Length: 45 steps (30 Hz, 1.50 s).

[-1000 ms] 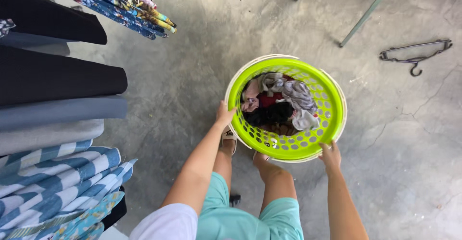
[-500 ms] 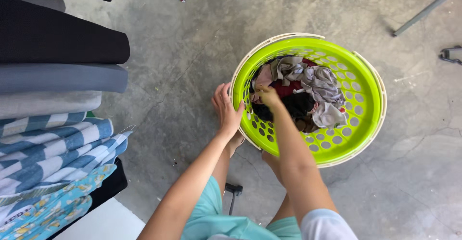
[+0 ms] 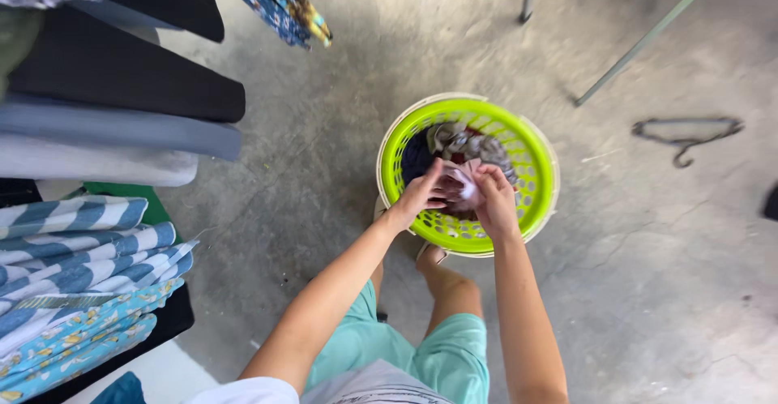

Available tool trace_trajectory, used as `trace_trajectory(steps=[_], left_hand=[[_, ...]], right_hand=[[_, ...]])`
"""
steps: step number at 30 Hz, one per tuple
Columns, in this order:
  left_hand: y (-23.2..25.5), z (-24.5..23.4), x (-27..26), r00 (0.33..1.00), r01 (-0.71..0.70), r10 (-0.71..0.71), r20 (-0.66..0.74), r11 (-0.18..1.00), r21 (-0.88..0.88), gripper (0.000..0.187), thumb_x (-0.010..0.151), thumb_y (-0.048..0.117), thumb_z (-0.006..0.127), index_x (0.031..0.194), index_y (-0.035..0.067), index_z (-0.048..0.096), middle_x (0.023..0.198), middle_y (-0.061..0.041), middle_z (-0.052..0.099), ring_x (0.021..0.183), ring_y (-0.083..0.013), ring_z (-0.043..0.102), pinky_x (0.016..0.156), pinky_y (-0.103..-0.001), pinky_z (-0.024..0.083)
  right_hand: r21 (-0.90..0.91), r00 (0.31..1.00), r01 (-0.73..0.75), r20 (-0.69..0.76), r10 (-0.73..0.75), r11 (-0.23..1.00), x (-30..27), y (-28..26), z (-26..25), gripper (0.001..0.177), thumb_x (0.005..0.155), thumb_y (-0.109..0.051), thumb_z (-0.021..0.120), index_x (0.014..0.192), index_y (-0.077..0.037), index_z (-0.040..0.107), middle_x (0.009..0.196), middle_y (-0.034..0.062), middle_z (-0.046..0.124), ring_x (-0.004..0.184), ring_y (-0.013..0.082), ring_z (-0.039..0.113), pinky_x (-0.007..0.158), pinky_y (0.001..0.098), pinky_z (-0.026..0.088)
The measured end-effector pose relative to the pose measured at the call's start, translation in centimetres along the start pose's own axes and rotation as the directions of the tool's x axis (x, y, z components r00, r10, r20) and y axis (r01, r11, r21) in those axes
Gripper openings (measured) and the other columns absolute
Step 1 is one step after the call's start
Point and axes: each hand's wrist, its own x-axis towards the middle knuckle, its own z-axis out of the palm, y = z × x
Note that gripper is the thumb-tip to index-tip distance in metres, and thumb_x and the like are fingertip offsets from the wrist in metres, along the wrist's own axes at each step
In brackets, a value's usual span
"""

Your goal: The person removes clothes from a green laundry basket and hangs them on a metal drying rack using clothespins. The person handles various garments including socks, underwear, and shirts, clipping each item to the rack.

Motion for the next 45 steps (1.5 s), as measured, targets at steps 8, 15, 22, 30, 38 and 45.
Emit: trace_trajectory(steps=[8, 15, 22, 30, 38, 45], left_hand=[[10.6, 8.1, -10.7, 0.814, -0.557, 0.576, 0.070, 0.742, 0.372, 0.024, 0.105, 0.022, 0.066, 0.105, -0.001, 0.075, 0.088, 0.001, 0.077, 0.079, -0.0045, 0.068, 0.074, -0.024, 0.057], [14.8, 10.2, -16.1, 0.718, -0.678, 0.693, 0.069, 0.672, 0.297, 0.024, 0.097, 0.013, 0.064, 0.118, 0.002, 0.069, 0.100, -0.002, 0.071, 0.087, -0.0071, 0.063, 0.079, -0.027, 0.053], [12.1, 14.8, -19.5, 0.748, -0.632, 0.621, 0.234, 0.774, -0.034, 0.020, 0.103, 0.022, 0.050, 0.111, 0.008, 0.063, 0.111, -0.002, 0.064, 0.106, -0.0109, 0.061, 0.098, -0.031, 0.049], [16.7, 14.1, -26.1, 0.702, -0.467, 0.443, 0.558, 0.878, -0.109, 0.022, 0.100, 0.010, 0.079, 0.100, 0.007, 0.058, 0.090, -0.002, 0.057, 0.083, -0.0135, 0.058, 0.076, -0.030, 0.051], [27.2, 15.7, -33.8, 0.571, -0.416, 0.550, 0.610, 0.834, -0.362, 0.090, 0.091, -0.018, 0.049, 0.162, 0.028, 0.018, 0.146, -0.018, 0.053, 0.127, -0.0304, 0.064, 0.105, -0.044, 0.054], [28.7, 11.9, -31.1, 0.633, -0.474, 0.384, 0.672, 0.879, -0.056, 0.081, 0.079, -0.016, 0.044, 0.155, 0.011, 0.043, 0.147, -0.017, 0.057, 0.130, -0.0257, 0.063, 0.113, -0.041, 0.050]], right_hand=[[-0.305, 0.896, 0.440, 0.084, -0.436, 0.845, -12.8, -15.4, 6.5, 0.023, 0.104, -0.004, 0.063, 0.127, 0.001, 0.060, 0.107, 0.0083, 0.072, 0.089, 0.0141, 0.069, 0.084, 0.0303, 0.058], [0.028, 0.879, 0.344, 0.342, -0.332, 0.939, -21.6, -24.1, 14.2, 0.034, 0.106, 0.002, 0.049, 0.140, 0.000, 0.054, 0.125, 0.0153, 0.065, 0.103, 0.0247, 0.067, 0.094, 0.0483, 0.058], [0.115, 0.811, 0.230, 0.527, -0.255, 0.966, -27.7, -22.9, 26.0, 0.087, 0.082, 0.001, 0.044, 0.162, -0.019, 0.018, 0.172, 0.0021, 0.016, 0.148, 0.0380, 0.038, 0.111, 0.0622, 0.046], [-0.229, 0.678, 0.678, 0.563, -0.472, 0.699, -24.8, -26.5, 23.7, 0.094, 0.084, -0.002, 0.046, 0.163, -0.029, 0.004, 0.176, 0.0023, -0.004, 0.156, 0.0319, 0.030, 0.111, 0.0532, 0.047], [-0.445, 0.794, 0.210, 0.597, 0.114, 0.871, -25.3, -24.5, 18.1, 0.068, 0.104, -0.050, 0.046, 0.153, -0.004, 0.037, 0.142, 0.0165, 0.059, 0.122, 0.0231, 0.067, 0.103, 0.0394, 0.055], [-0.374, 0.773, 0.238, 0.632, 0.058, 0.896, -23.0, -25.1, 16.0, 0.031, 0.120, -0.020, 0.065, 0.123, 0.010, 0.059, 0.112, 0.0117, 0.069, 0.105, 0.0169, 0.064, 0.093, 0.0360, 0.050]])
